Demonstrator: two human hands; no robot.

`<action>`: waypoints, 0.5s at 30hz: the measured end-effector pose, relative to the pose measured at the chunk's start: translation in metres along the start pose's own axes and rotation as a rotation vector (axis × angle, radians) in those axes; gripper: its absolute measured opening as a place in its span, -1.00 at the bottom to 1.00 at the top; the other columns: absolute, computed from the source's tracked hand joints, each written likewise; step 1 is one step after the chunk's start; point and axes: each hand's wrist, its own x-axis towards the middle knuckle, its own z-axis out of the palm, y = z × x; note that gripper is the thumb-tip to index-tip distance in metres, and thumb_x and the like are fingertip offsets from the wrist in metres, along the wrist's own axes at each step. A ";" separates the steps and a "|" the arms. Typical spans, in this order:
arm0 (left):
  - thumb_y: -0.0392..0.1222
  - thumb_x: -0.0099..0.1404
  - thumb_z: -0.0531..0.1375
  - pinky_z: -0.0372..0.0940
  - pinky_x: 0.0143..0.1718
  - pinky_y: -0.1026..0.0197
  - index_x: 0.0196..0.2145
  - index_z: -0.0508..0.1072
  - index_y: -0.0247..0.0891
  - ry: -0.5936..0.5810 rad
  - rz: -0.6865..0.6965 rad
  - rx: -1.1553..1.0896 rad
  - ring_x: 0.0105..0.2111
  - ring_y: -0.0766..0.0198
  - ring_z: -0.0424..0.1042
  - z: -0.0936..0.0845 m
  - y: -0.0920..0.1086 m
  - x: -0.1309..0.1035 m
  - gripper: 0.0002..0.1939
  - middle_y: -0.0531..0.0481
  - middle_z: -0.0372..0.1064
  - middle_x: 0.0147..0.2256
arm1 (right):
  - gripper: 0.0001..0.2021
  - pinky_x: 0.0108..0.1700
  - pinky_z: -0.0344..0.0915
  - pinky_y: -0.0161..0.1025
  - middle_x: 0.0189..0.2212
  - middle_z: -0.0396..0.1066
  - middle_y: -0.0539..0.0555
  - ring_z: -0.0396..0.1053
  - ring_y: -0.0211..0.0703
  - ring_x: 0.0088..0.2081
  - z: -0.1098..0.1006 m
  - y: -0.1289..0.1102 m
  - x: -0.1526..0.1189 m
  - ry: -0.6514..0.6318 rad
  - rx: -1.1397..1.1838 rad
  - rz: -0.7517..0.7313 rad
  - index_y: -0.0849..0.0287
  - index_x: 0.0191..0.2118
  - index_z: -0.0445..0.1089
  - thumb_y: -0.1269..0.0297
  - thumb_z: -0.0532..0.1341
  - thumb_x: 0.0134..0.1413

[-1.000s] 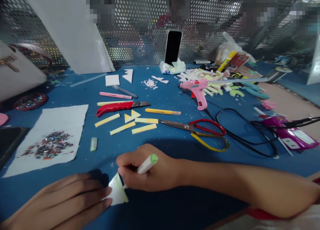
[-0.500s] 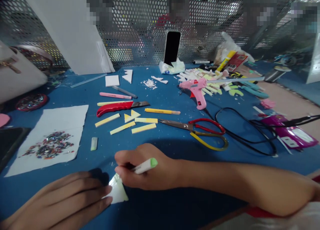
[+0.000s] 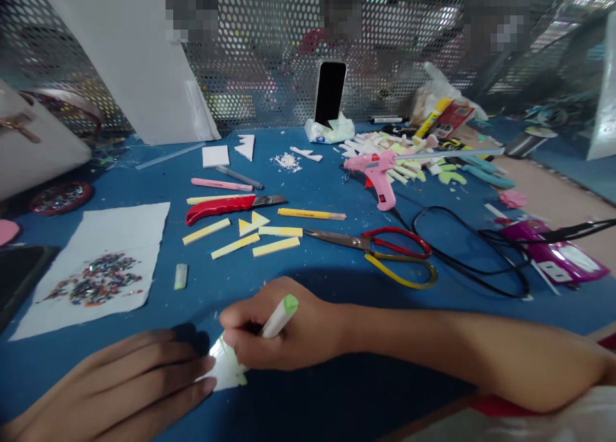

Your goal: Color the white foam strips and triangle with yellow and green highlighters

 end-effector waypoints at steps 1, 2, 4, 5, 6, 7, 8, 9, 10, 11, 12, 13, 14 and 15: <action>-0.42 0.54 -0.08 -0.05 0.37 0.17 0.10 0.49 -0.19 -0.009 0.002 0.001 0.08 0.31 0.35 0.000 -0.001 0.000 -0.58 0.16 0.47 0.04 | -0.69 -0.51 -0.01 -0.42 -0.61 0.11 -0.11 0.07 -0.37 -0.57 0.000 0.000 0.000 0.027 0.016 0.023 0.18 -0.45 0.16 0.16 0.01 0.33; -0.40 0.54 -0.07 -0.05 0.37 0.16 0.11 0.48 -0.19 -0.018 0.013 0.002 0.09 0.30 0.35 -0.001 -0.001 0.000 -0.59 0.16 0.46 0.05 | -0.73 -0.49 0.01 -0.43 -0.59 0.14 -0.11 0.09 -0.37 -0.55 0.000 0.000 0.000 0.058 0.020 0.049 0.18 -0.40 0.19 0.18 0.03 0.33; -0.34 0.56 -0.03 -0.06 0.37 0.16 0.12 0.47 -0.20 -0.026 0.034 0.010 0.08 0.30 0.35 -0.001 -0.002 0.001 -0.65 0.15 0.45 0.07 | -0.79 -0.47 0.01 -0.43 -0.57 0.17 -0.12 0.10 -0.38 -0.54 0.001 -0.001 0.000 0.111 -0.013 0.086 0.18 -0.36 0.20 0.21 0.08 0.30; -0.31 0.56 -0.01 -0.06 0.37 0.17 0.12 0.48 -0.21 -0.022 0.038 0.014 0.08 0.31 0.35 -0.001 -0.003 0.001 -0.66 0.15 0.46 0.06 | -0.79 -0.47 0.00 -0.42 -0.57 0.17 -0.11 0.11 -0.38 -0.54 0.002 -0.001 0.000 0.115 -0.040 0.085 0.18 -0.37 0.19 0.22 0.09 0.29; -0.30 0.56 -0.01 -0.07 0.37 0.17 0.11 0.48 -0.21 -0.016 0.034 0.017 0.09 0.31 0.34 -0.001 -0.003 0.002 -0.67 0.15 0.46 0.06 | -0.78 -0.47 -0.01 -0.41 -0.57 0.16 -0.11 0.12 -0.38 -0.54 0.002 0.000 0.000 0.103 -0.064 0.067 0.17 -0.39 0.16 0.22 0.09 0.28; -0.30 0.57 -0.02 -0.07 0.37 0.18 0.10 0.49 -0.20 -0.011 0.025 0.015 0.09 0.32 0.33 -0.001 -0.003 0.002 -0.66 0.16 0.46 0.05 | -0.75 -0.47 -0.02 -0.40 -0.58 0.14 -0.11 0.12 -0.37 -0.54 0.003 0.001 -0.001 0.078 -0.080 0.041 0.17 -0.42 0.13 0.22 0.08 0.28; -0.31 0.57 -0.04 -0.08 0.37 0.17 0.10 0.49 -0.19 -0.004 0.013 0.007 0.10 0.32 0.33 0.000 -0.003 0.002 -0.65 0.16 0.47 0.05 | -0.73 -0.47 -0.03 -0.39 -0.59 0.12 -0.11 0.12 -0.37 -0.54 0.003 0.003 -0.002 0.039 -0.084 0.005 0.17 -0.45 0.11 0.22 0.07 0.29; -0.33 0.56 -0.04 -0.07 0.37 0.17 0.09 0.50 -0.19 0.006 0.005 -0.005 0.10 0.31 0.33 0.000 -0.002 0.002 -0.64 0.16 0.47 0.04 | -0.70 -0.47 -0.03 -0.39 -0.60 0.10 -0.10 0.11 -0.38 -0.54 0.003 0.004 -0.002 -0.007 -0.074 -0.030 0.17 -0.47 0.09 0.22 0.07 0.30; -0.36 0.56 -0.05 -0.06 0.36 0.17 0.08 0.50 -0.19 0.014 0.008 -0.014 0.10 0.31 0.33 0.001 -0.002 0.001 -0.63 0.16 0.47 0.03 | -0.69 -0.47 -0.02 -0.39 -0.60 0.09 -0.10 0.12 -0.38 -0.55 0.003 0.006 -0.003 -0.048 -0.052 -0.055 0.17 -0.48 0.09 0.22 0.06 0.31; -0.37 0.55 -0.05 -0.05 0.36 0.17 0.08 0.50 -0.20 0.019 0.010 -0.019 0.10 0.30 0.33 0.001 -0.001 0.001 -0.62 0.15 0.48 0.03 | -0.68 -0.47 0.00 -0.40 -0.61 0.11 -0.10 0.12 -0.38 -0.55 0.003 0.007 -0.004 -0.081 -0.007 -0.071 0.17 -0.48 0.10 0.21 0.05 0.33; -0.38 0.55 -0.06 -0.04 0.36 0.17 0.07 0.51 -0.20 0.020 0.011 -0.021 0.10 0.30 0.33 0.001 -0.001 0.001 -0.62 0.15 0.47 0.03 | -0.68 -0.48 0.02 -0.41 -0.60 0.13 -0.10 0.13 -0.38 -0.55 0.002 0.008 -0.004 -0.090 0.053 -0.062 0.17 -0.46 0.13 0.19 0.03 0.35; -0.39 0.55 -0.06 -0.05 0.35 0.17 0.07 0.51 -0.20 0.018 0.008 -0.019 0.10 0.30 0.33 0.001 -0.001 0.000 -0.61 0.15 0.47 0.03 | -0.68 -0.48 0.04 -0.42 -0.59 0.15 -0.09 0.14 -0.37 -0.55 0.002 0.008 -0.004 -0.080 0.107 -0.042 0.17 -0.43 0.15 0.17 0.00 0.38; -0.39 0.55 -0.07 -0.05 0.36 0.18 0.07 0.51 -0.20 0.012 0.002 -0.015 0.10 0.30 0.33 0.001 0.000 0.000 -0.61 0.15 0.47 0.04 | -0.68 -0.47 0.06 -0.41 -0.58 0.17 -0.09 0.15 -0.36 -0.54 0.002 0.007 -0.004 -0.048 0.137 -0.022 0.18 -0.40 0.17 0.16 -0.02 0.39; -0.39 0.55 -0.07 -0.06 0.36 0.18 0.08 0.50 -0.20 0.007 -0.006 -0.013 0.10 0.30 0.33 0.001 0.000 0.000 -0.60 0.15 0.46 0.05 | -0.69 -0.46 0.06 -0.40 -0.57 0.18 -0.08 0.15 -0.36 -0.53 0.002 0.006 -0.003 0.001 0.131 -0.006 0.18 -0.39 0.17 0.17 -0.03 0.40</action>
